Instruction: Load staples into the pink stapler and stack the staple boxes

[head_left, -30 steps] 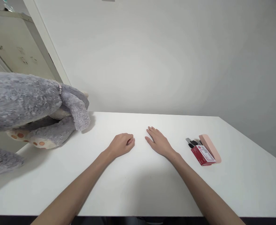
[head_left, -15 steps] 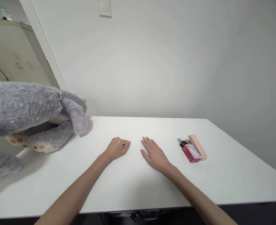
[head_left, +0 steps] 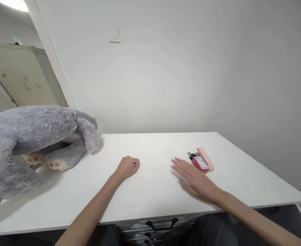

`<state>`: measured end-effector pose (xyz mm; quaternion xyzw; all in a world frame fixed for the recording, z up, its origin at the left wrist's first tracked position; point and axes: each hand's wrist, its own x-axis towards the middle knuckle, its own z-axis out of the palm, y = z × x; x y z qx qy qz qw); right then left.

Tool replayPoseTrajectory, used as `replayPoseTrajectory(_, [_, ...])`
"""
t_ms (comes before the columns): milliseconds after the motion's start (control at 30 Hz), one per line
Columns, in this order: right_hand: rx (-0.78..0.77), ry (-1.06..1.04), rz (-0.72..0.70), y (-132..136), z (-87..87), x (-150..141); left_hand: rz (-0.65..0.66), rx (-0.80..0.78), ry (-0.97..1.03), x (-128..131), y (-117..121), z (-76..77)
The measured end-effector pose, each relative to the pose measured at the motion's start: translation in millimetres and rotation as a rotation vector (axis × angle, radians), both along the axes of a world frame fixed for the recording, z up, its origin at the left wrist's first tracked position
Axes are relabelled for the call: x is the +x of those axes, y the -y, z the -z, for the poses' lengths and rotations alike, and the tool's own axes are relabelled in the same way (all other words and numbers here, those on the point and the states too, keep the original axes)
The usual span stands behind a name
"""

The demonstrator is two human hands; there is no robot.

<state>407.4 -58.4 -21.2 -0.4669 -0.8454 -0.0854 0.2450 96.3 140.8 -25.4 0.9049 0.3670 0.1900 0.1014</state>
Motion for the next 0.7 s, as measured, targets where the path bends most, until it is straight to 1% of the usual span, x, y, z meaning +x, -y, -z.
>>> replayPoseTrajectory(67, [0.097, -0.060, 0.131, 5.5, -6.7, 25.5, -0.023, 0.013, -0.025, -0.8, 5.1, 0.5])
replayPoseTrajectory(100, [0.133, -0.122, 0.219, 7.0, -7.6, 37.2, -0.038, 0.021, -0.036, -1.1, 7.2, 0.7])
replayPoseTrajectory(133, [0.142, -0.213, 0.344, 7.5, -6.8, 48.0, -0.053, 0.028, -0.048, -1.4, 9.1, 0.7])
replayPoseTrajectory(233, [0.020, -0.516, 0.678, 4.2, 3.6, 73.3, -0.102, 0.048, -0.081, -2.1, 14.9, 0.5])
replayPoseTrajectory(300, [-0.090, -0.688, 0.816, -0.4, 13.8, 84.0, -0.136, 0.058, -0.103, -2.7, 19.8, 0.4])
replayPoseTrajectory(400, [-0.258, -0.898, 0.907, -7.2, 28.2, 90.2, -0.175, 0.067, -0.133, -3.7, 29.9, 1.1])
replayPoseTrajectory(467, [-0.308, -0.942, 0.929, -10.5, 35.1, 88.2, -0.191, 0.069, -0.151, -4.5, 37.8, 1.9])
replayPoseTrajectory(567, [-0.310, -0.920, 0.896, -13.6, 40.5, 78.6, -0.207, 0.067, -0.172, -5.7, 48.4, 2.2])
replayPoseTrajectory(700, [-0.294, -0.938, 0.861, -15.9, 40.0, 60.4, -0.220, 0.062, -0.182, -6.0, 55.1, 0.1])
